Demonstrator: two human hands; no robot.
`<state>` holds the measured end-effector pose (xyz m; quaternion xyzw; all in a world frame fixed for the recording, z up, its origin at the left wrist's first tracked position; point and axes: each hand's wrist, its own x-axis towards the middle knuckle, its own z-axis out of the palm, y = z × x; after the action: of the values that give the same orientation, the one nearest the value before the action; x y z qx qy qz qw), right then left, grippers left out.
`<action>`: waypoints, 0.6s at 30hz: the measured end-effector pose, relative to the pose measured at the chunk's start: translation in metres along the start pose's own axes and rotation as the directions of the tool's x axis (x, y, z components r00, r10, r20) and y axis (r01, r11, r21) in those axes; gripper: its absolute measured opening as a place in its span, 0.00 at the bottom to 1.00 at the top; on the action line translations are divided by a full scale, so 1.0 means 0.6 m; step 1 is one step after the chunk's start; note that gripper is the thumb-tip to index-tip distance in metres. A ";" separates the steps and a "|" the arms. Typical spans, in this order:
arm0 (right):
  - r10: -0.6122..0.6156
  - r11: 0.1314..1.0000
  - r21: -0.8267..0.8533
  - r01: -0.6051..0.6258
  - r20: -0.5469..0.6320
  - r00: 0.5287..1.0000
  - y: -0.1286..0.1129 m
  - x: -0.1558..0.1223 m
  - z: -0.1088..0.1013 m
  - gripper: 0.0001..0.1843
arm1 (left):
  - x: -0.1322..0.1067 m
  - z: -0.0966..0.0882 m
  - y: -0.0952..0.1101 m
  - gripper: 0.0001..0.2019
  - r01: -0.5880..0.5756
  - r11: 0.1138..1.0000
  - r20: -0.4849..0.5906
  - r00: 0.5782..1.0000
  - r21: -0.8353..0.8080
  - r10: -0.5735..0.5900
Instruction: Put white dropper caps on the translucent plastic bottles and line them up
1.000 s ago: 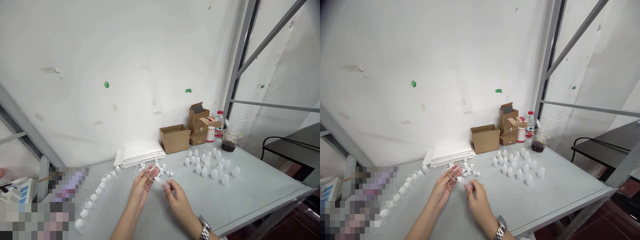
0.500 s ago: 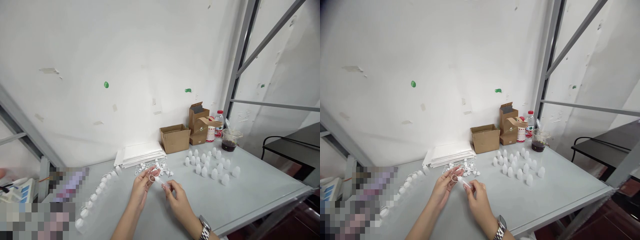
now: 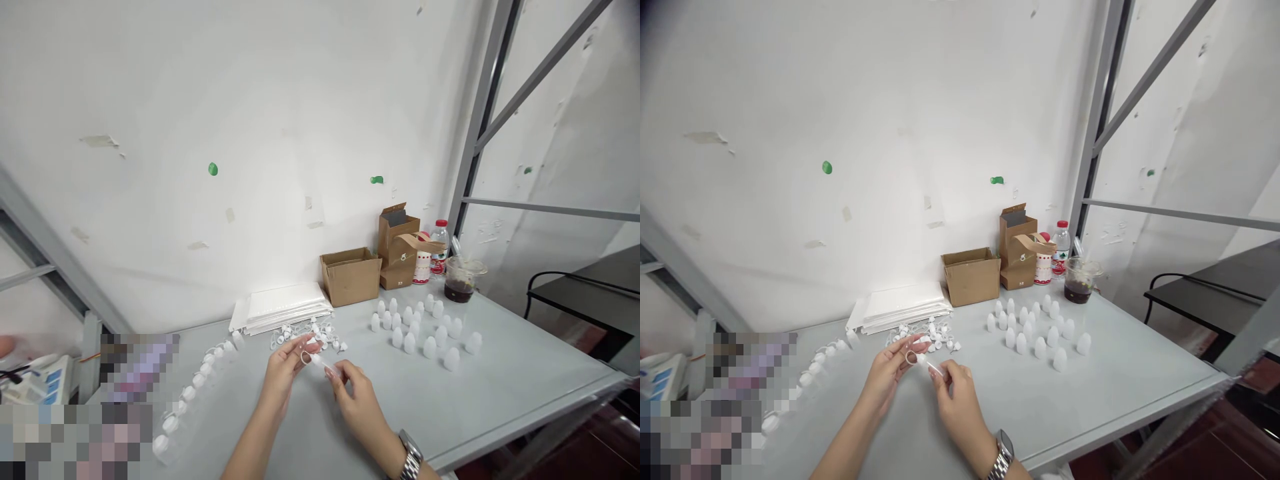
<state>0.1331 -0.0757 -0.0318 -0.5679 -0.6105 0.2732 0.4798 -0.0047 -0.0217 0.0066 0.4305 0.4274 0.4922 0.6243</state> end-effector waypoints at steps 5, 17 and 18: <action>0.004 0.999 -0.051 -0.003 0.020 1.000 0.003 -0.001 -0.002 0.17 | 0.001 0.000 0.002 0.19 -0.019 0.995 0.016 1.000 0.096 0.018; -0.021 1.000 -0.024 0.020 -0.029 0.999 0.009 0.002 0.001 0.17 | 0.009 -0.005 -0.013 0.19 -0.021 0.985 0.089 0.996 0.170 0.006; -0.020 1.000 -0.013 0.019 -0.024 1.000 0.009 0.003 0.001 0.17 | 0.007 -0.003 -0.010 0.20 -0.015 0.987 0.098 0.995 0.160 -0.001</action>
<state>0.1347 -0.0730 -0.0364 -0.5681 -0.6119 0.2580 0.4861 -0.0040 -0.0182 -0.0004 0.5045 0.4330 0.4366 0.6061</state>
